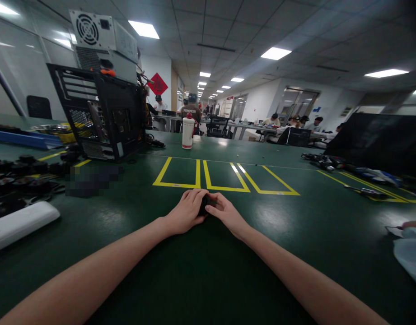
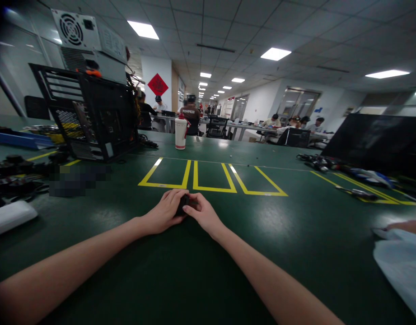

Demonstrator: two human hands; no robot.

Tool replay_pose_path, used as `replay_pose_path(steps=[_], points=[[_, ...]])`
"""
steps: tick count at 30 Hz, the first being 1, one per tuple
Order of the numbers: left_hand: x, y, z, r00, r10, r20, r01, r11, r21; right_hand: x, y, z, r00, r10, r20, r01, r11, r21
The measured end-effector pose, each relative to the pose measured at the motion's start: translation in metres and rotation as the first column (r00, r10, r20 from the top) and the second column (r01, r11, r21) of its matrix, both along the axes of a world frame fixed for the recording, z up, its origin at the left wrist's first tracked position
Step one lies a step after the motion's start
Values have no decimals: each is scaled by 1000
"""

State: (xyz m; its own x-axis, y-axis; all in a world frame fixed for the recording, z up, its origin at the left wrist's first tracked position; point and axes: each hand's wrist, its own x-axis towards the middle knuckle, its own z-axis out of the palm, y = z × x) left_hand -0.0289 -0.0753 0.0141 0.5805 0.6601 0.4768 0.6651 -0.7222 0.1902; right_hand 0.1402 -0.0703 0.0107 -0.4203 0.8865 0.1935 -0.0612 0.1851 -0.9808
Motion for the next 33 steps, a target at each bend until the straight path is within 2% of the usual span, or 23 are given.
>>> replay_pose_path(steps=[5,13,18,27,30,33], points=[[1,1,-1,1000,-20,0,20,1000,10,-4,1,-2,994,-113,-3,113,993,29],[2,-1,-1,1000,-3,8,3,1000,-5,-2,2,-2,997,-70,-26,69,997,-38],[2,-1,0,1000,-5,12,5,1000,-19,-1,-5,1,996,13,-88,-14,1000,-8],[3,0,-1,1000,-6,23,6,1000,-1,-5,-5,3,991,-131,-8,131,991,-6],[2,-1,-1,1000,-6,17,6,1000,-1,-4,-1,2,991,-133,27,135,989,-57],[2,-1,-1,1000,3,3,-3,1000,3,-2,-1,1,996,-87,19,88,994,-59]])
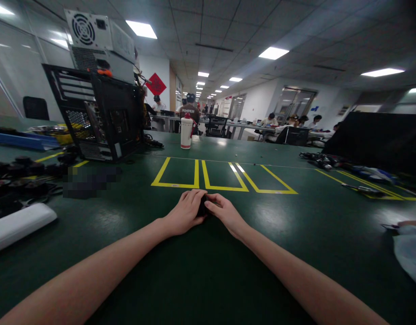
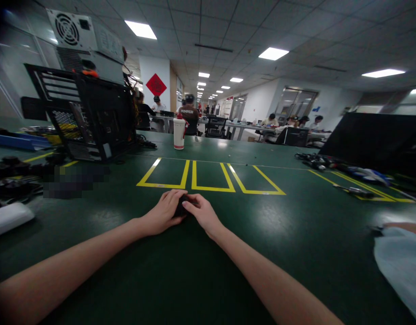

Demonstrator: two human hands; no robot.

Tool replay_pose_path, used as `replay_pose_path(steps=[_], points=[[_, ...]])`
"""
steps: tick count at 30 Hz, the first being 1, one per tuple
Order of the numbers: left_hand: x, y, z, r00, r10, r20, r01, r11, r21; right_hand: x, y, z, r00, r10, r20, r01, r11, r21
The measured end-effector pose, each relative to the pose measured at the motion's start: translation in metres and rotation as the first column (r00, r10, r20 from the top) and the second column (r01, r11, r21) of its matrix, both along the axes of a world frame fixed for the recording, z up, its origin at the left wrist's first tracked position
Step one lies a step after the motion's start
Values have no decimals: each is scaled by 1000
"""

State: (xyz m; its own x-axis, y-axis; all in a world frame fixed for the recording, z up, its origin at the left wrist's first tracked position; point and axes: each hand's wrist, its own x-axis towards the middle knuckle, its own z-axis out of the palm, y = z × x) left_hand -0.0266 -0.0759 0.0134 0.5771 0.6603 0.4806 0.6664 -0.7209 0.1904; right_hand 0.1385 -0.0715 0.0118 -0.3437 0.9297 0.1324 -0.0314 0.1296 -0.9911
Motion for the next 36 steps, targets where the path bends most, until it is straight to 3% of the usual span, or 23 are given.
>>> replay_pose_path(steps=[5,10,13,21,30,36], points=[[0,1,0,1000,-3,1,3,1000,-10,-1,-7,1,994,71,-83,-66,996,54],[0,1,0,1000,-2,12,2,1000,-2,-4,-3,-1,998,-53,-31,55,996,68],[0,1,0,1000,3,4,-3,1000,-6,-3,3,-3,997,-82,-9,82,997,7],[0,2,0,1000,9,20,-8,1000,-26,1,-7,4,995,76,-63,-74,997,27],[1,2,-1,1000,9,20,-9,1000,-22,-2,-3,-1,997,-73,1,72,996,52],[1,2,0,1000,5,12,-5,1000,-28,1,-1,-1,999,37,8,-37,999,19]])
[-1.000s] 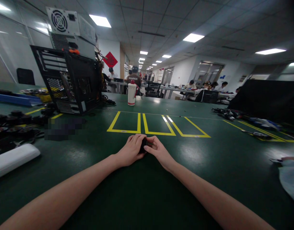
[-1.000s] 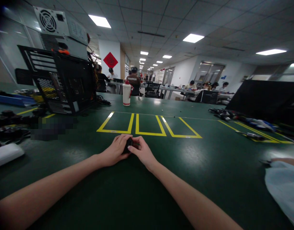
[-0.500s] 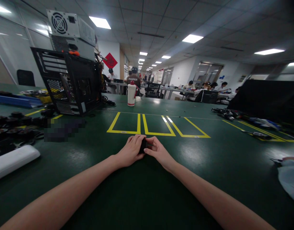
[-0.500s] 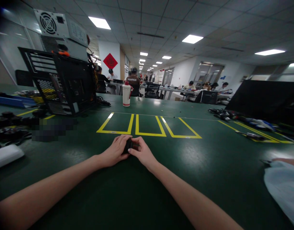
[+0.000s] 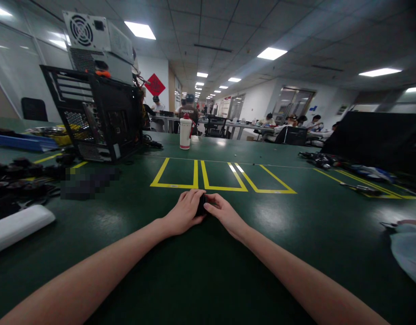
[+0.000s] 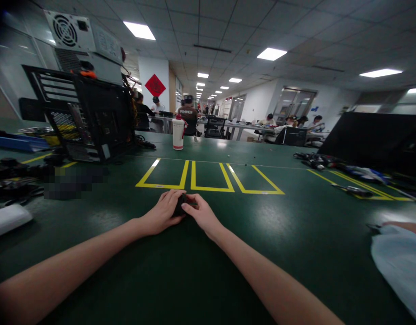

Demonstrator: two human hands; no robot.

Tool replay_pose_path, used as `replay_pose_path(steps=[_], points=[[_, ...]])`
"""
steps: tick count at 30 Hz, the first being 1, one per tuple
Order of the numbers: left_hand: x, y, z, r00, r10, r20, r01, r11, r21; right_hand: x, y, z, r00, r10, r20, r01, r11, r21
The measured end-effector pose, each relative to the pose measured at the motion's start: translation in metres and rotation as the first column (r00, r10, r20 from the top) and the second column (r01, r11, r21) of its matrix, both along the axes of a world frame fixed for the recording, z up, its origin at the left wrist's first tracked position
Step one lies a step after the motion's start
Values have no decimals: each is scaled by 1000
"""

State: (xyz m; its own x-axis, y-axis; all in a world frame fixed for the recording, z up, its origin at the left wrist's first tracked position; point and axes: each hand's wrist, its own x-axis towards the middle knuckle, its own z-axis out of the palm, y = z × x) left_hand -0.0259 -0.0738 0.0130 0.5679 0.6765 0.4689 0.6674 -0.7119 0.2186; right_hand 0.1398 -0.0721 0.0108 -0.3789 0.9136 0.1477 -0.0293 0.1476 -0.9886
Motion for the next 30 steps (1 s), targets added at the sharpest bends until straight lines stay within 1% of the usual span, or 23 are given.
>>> replay_pose_path(steps=[2,3,8,11,15,18,20,22,26,28,30], points=[[0,0,1,1000,2,3,-2,1000,-8,0,-3,2,999,36,-34,-36,999,2],[0,-1,1,1000,1,5,-1,1000,-10,-1,-5,4,998,36,-44,-36,999,5],[-1,-1,2,1000,-9,6,9,1000,-12,-5,-6,4,995,-95,-36,97,994,48],[0,-1,2,1000,-8,8,8,1000,-14,-5,-1,1,992,-122,-18,122,992,35],[-1,0,0,1000,-10,11,10,1000,-13,-2,2,0,997,-71,10,71,997,-34],[-1,0,-1,1000,-8,8,8,1000,-4,-1,-2,3,1000,-14,-28,14,1000,-24],[-1,1,-1,1000,-10,10,10,1000,-4,-2,-6,5,998,-1,-69,1,1000,-6],[-1,2,-1,1000,-6,15,6,1000,-4,-3,-9,6,996,-24,-85,24,1000,5],[0,3,-2,1000,5,20,-5,1000,-1,-6,-6,4,994,-97,-51,98,995,23],[0,3,-2,1000,3,21,-3,1000,-2,-5,-3,2,995,-99,-29,99,995,4],[0,2,-2,1000,1,20,-1,1000,-4,-3,-1,1,997,-74,-11,74,997,-35]])
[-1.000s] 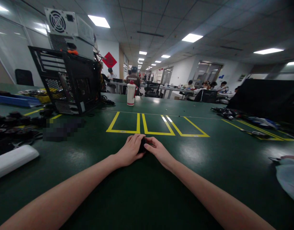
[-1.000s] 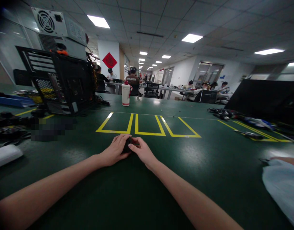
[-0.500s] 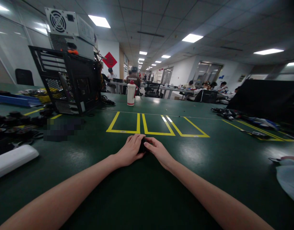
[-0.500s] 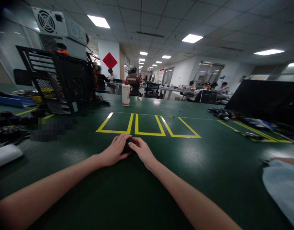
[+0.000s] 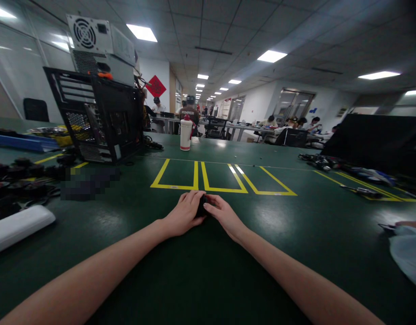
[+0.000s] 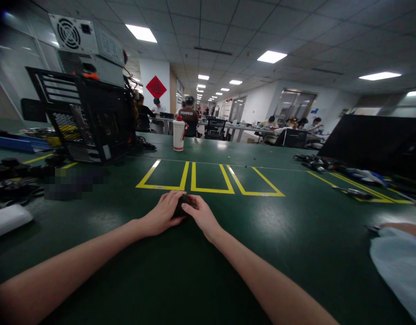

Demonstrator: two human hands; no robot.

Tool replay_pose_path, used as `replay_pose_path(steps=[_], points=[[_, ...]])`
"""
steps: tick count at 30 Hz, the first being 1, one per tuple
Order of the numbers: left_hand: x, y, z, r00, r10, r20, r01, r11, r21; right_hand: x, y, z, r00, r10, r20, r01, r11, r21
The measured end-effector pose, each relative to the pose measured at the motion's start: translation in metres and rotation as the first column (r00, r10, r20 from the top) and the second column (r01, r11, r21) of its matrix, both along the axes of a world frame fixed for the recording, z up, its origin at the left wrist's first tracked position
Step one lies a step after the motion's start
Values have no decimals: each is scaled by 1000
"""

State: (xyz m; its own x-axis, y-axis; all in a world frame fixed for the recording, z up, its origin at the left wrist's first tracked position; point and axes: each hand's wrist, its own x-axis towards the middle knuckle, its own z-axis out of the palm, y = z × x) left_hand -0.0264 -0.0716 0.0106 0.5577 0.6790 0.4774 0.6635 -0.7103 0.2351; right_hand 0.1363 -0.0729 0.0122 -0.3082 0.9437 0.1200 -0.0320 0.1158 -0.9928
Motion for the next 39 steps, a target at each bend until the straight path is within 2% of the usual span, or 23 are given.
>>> replay_pose_path(steps=[5,9,15,19,23,27,30,34,39], points=[[-1,-1,1,1000,2,2,-2,1000,-5,0,-3,4,998,52,-22,-52,998,24],[0,-1,2,1000,4,-1,-4,1000,-16,-2,-7,5,1000,4,-26,-3,999,53],[1,-2,3,1000,7,1,-7,1000,-17,-1,-1,-1,999,-42,-12,43,997,66],[0,-2,3,1000,3,-3,-3,1000,-20,0,0,0,1000,-3,-9,3,1000,21],[-1,0,2,1000,12,-3,-12,1000,-13,-1,-4,4,998,40,-45,-39,998,39],[0,1,2,1000,12,-11,-12,1000,-10,-2,-4,1,999,-12,-36,15,996,83],[1,0,3,1000,6,-11,-6,1000,-12,-1,1,-4,999,-30,-30,31,998,60],[1,-1,3,1000,1,-4,-1,1000,-20,3,4,-5,1000,22,-9,-22,1000,7],[0,-2,4,1000,4,-5,-4,999,-33,4,-3,3,991,108,-78,-106,994,35]])
